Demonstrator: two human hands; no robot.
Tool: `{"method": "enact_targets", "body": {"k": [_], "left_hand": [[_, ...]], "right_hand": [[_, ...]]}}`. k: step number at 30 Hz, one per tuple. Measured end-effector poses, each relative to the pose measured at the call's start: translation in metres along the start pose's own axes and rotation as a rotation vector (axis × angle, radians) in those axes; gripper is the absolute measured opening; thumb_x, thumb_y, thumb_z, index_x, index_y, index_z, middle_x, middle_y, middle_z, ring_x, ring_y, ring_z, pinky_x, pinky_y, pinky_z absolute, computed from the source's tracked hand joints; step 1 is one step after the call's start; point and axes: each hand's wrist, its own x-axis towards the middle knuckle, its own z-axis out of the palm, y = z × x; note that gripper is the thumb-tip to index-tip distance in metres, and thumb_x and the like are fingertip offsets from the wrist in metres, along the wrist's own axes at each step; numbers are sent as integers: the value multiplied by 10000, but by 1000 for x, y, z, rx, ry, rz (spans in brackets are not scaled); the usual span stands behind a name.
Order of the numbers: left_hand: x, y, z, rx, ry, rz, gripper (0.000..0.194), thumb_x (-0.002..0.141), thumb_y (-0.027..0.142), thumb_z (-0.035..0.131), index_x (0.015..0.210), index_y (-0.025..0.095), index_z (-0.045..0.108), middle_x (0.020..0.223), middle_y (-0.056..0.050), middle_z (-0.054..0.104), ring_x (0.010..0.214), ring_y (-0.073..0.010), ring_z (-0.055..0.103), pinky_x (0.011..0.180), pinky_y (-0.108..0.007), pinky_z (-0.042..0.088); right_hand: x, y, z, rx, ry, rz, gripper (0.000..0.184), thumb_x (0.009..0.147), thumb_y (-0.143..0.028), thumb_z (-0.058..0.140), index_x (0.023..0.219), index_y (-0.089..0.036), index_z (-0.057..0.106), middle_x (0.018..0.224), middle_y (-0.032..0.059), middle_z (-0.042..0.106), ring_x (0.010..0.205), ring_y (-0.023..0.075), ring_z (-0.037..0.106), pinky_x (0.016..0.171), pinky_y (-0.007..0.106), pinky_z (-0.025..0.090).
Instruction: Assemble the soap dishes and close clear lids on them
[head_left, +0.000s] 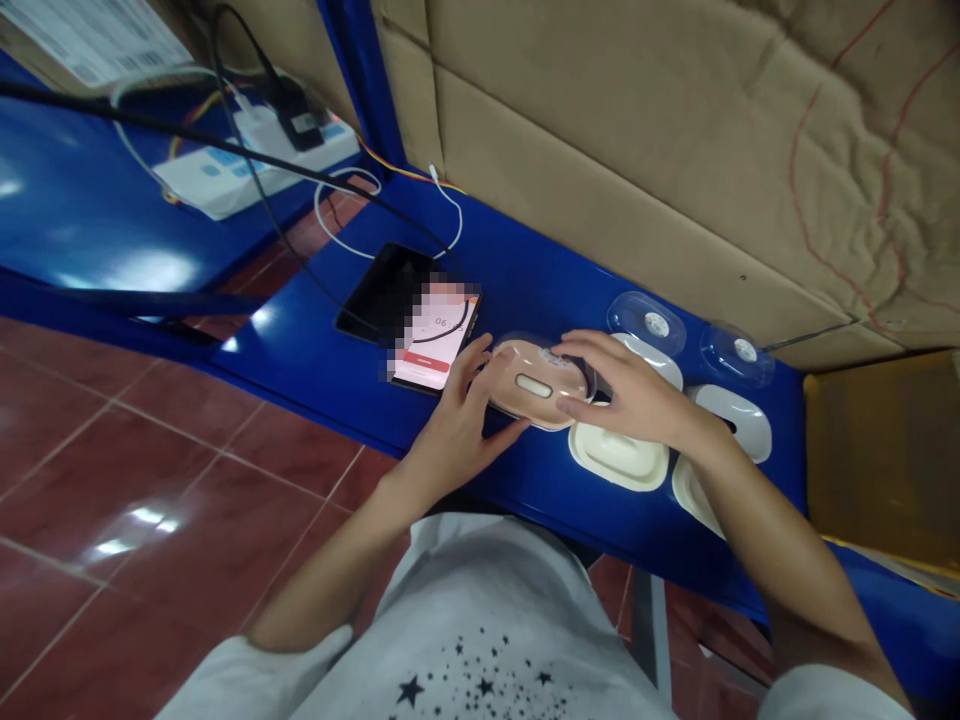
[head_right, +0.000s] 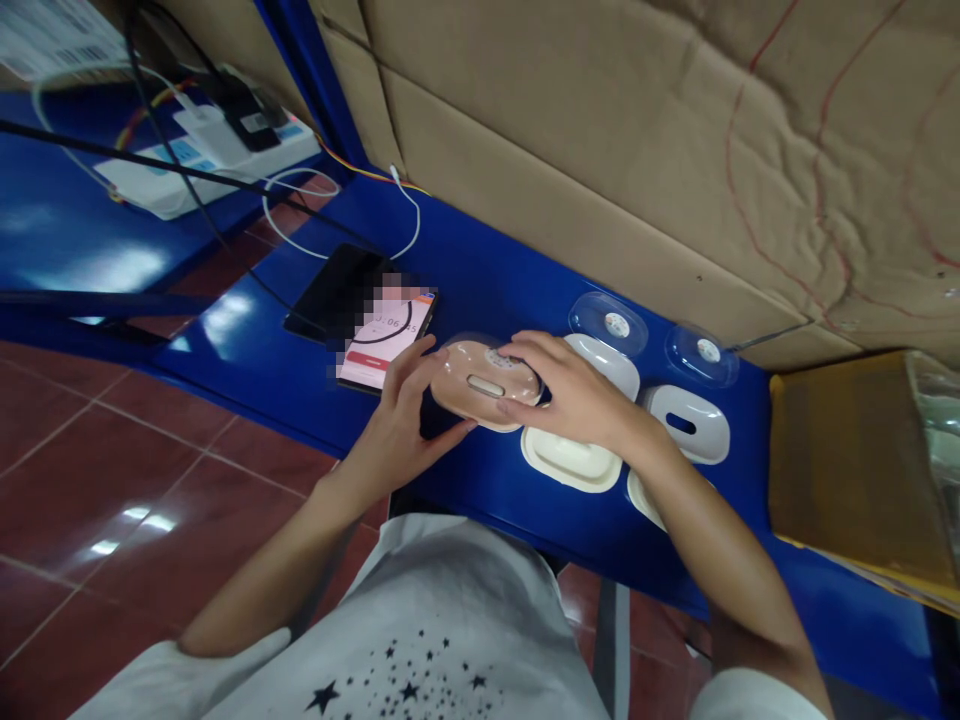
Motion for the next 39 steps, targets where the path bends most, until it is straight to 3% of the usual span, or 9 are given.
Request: {"method": "enact_targets", "body": {"k": [9,23,28,34,36,39], "left_hand": [[-1,-1,1,-15,-15,-17,828,990,283,778,1665,274,299,1648,-208,389,1550,-358,451,1254,-597,456],[0,-3,-2,-16,-64,-6,732,1010,266,746,1634,302,366,1668,-182,395,1573,-352,426,1268,-603,437],[0,-2,-2,4,-63,-12,725,1020,271,729,1639,316,354,1721,-180,315,1605,-377,372,1251,-608,455],[0,-3,-3,-2,-101,-3,592,1047,249,675,1591,290,445,1695,-173,359,1571,-352,433,1239,-582,478],[0,-3,-4,6,-84,14,563,1045,241,668,1573,291,477,1681,-165,385,1552,-353,460,1227,-585,490],[-1,0,-5,21,-115,50,540,1049,235,652,1563,296,498,1652,-154,445,1518,-348,500,1214,-589,500]], "right_hand": [[-22,-19,20,-123,29,-45,575,1043,-443,667,1569,-274,504,1578,163,567,1486,364,520,1205,626,485],[-27,-19,33,-257,91,-85,644,1015,-410,712,1590,-230,484,1541,184,608,1432,400,550,1194,643,489],[-6,1,25,-239,91,-53,593,1040,-381,656,1591,-241,487,1575,187,576,1462,397,520,1202,657,461],[43,38,7,-230,96,36,591,1016,-389,697,1552,-201,535,1611,195,547,1501,368,493,1227,586,426],[46,42,1,-264,78,61,616,1044,-409,654,1590,-177,490,1658,209,501,1542,372,454,1249,609,372],[28,42,-8,-311,91,89,577,1094,-435,548,1598,-163,482,1656,223,510,1548,380,458,1246,638,332]]}}
